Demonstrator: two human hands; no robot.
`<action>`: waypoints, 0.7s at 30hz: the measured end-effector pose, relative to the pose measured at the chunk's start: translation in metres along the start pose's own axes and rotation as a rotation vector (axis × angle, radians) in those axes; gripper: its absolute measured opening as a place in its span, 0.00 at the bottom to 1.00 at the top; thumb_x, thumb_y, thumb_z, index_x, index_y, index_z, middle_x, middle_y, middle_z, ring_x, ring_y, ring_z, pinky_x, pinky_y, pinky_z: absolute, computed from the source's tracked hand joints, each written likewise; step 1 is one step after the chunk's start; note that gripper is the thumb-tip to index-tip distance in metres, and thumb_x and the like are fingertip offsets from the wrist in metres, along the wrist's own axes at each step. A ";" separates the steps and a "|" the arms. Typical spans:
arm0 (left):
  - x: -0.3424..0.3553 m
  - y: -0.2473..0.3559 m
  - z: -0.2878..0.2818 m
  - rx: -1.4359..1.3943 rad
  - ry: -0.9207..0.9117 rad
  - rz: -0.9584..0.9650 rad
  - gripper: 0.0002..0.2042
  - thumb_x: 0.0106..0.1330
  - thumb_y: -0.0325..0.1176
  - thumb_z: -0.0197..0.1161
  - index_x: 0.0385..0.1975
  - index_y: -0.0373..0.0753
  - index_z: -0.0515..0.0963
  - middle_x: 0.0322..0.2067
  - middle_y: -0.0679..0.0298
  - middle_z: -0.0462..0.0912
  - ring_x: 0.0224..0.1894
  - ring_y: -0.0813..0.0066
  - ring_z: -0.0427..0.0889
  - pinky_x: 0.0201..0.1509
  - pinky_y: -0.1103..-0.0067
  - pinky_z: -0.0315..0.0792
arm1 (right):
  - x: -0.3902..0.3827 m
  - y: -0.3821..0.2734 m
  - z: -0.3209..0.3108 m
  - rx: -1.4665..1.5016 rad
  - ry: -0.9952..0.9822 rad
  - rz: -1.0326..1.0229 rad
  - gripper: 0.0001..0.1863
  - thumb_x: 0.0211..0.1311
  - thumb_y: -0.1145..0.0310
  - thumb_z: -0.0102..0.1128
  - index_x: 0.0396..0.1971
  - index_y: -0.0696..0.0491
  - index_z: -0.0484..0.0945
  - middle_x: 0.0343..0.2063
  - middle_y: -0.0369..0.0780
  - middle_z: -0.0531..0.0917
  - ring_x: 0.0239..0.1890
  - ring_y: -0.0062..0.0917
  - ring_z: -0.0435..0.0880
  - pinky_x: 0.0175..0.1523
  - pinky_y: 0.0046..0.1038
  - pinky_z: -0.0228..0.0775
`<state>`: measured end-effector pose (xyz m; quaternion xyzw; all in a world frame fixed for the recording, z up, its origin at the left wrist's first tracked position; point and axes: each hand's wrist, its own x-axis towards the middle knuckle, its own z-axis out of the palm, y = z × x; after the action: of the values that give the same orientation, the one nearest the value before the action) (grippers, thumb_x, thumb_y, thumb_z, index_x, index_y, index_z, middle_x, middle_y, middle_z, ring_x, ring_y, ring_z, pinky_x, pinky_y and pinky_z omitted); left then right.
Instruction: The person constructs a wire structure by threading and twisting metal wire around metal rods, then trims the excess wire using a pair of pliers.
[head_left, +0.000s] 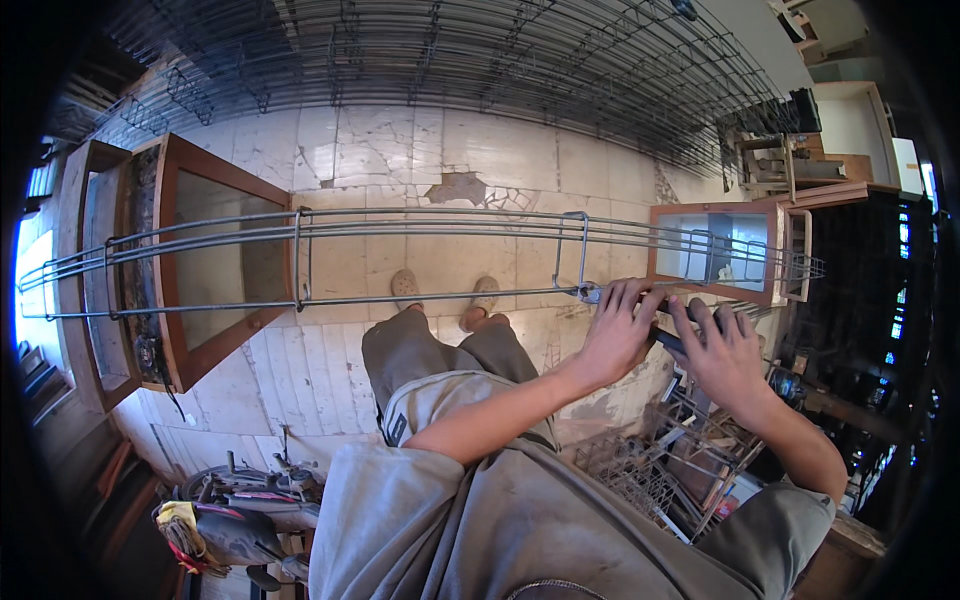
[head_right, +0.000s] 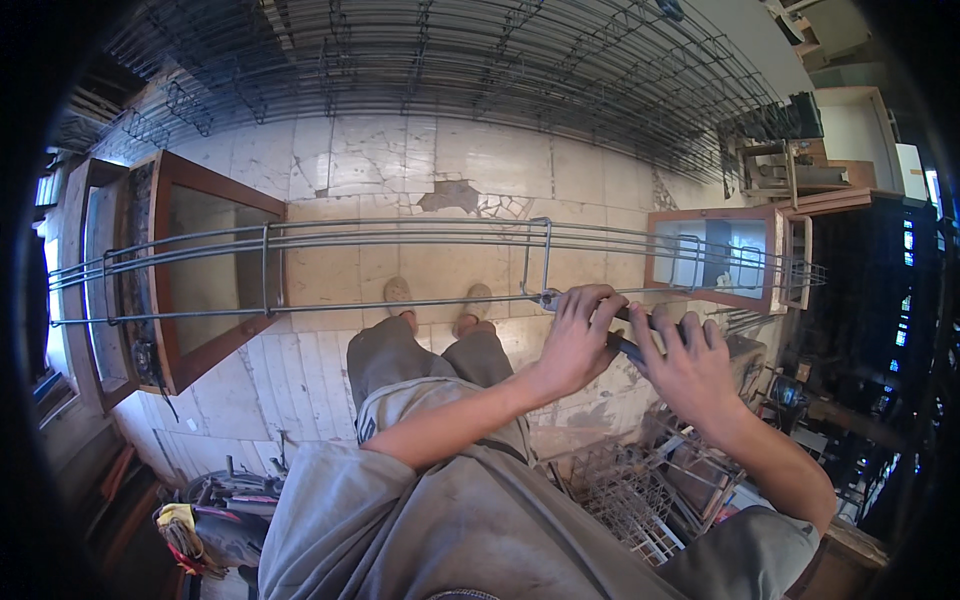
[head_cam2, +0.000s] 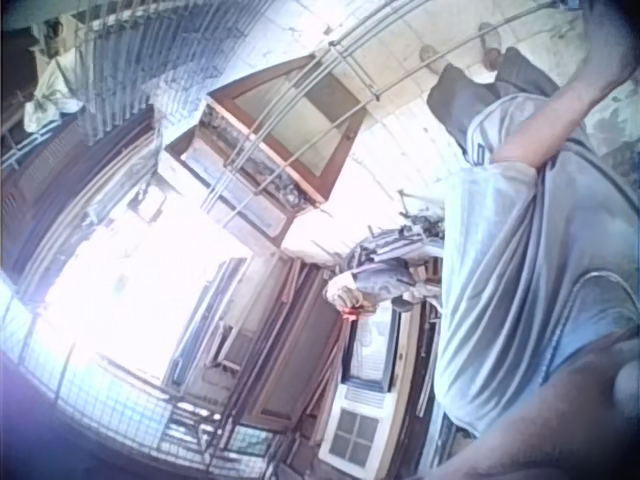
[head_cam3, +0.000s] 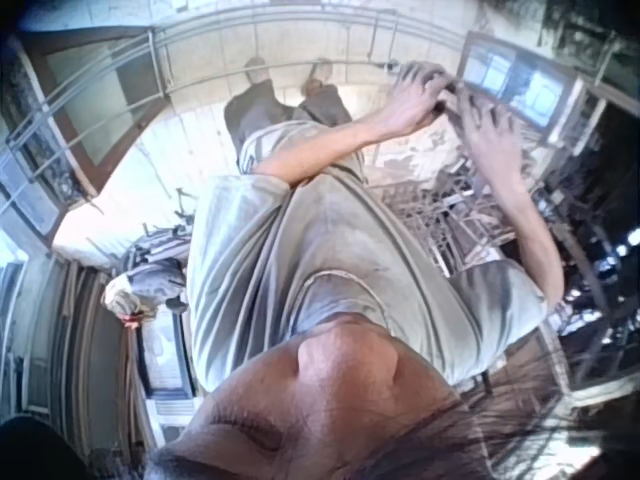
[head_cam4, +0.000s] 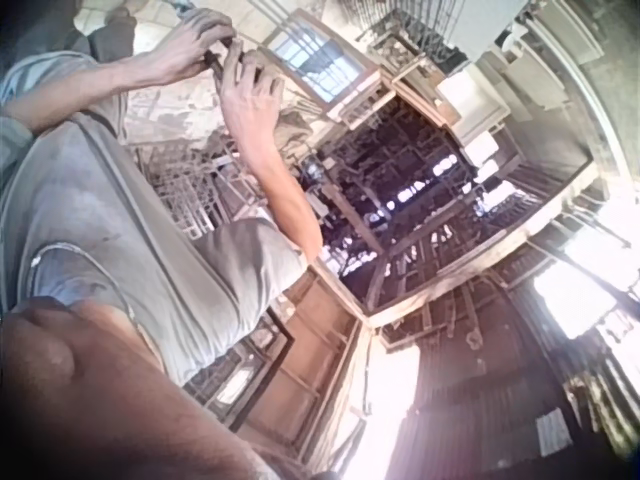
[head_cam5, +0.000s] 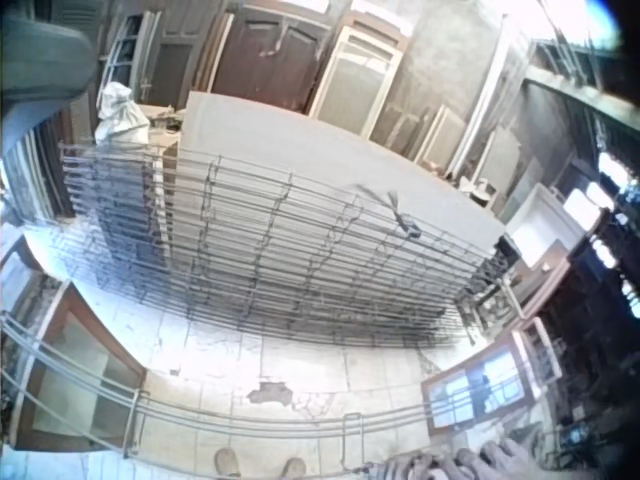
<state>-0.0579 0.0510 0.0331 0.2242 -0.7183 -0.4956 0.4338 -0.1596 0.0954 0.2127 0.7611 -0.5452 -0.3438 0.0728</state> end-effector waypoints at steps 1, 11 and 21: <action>-0.008 0.004 -0.003 -0.041 0.048 0.000 0.26 0.50 0.26 0.70 0.50 0.38 0.68 0.47 0.56 0.73 0.50 0.52 0.73 0.55 0.60 0.66 | 0.002 0.001 -0.005 0.146 -0.079 0.076 0.33 0.57 0.57 0.64 0.62 0.53 0.69 0.48 0.44 0.78 0.40 0.37 0.81 0.42 0.38 0.76; -0.023 -0.041 -0.081 0.539 -0.265 -0.120 0.16 0.57 0.36 0.68 0.44 0.39 0.75 0.40 0.61 0.79 0.44 0.57 0.79 0.50 0.65 0.72 | 0.001 0.030 0.020 1.171 -0.370 0.401 0.28 0.60 0.55 0.67 0.51 0.62 0.77 0.38 0.54 0.85 0.34 0.38 0.87 0.43 0.33 0.78; -0.004 -0.061 -0.071 0.444 -0.522 -0.293 0.12 0.64 0.45 0.63 0.39 0.44 0.83 0.30 0.59 0.84 0.32 0.60 0.85 0.33 0.66 0.77 | -0.008 0.033 0.075 1.331 -0.315 0.320 0.27 0.61 0.60 0.68 0.53 0.65 0.75 0.39 0.51 0.86 0.39 0.31 0.86 0.45 0.30 0.77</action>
<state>-0.0024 -0.0075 -0.0143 0.2793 -0.8550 -0.4250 0.1013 -0.2324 0.1088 0.1757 0.4955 -0.7492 -0.0280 -0.4386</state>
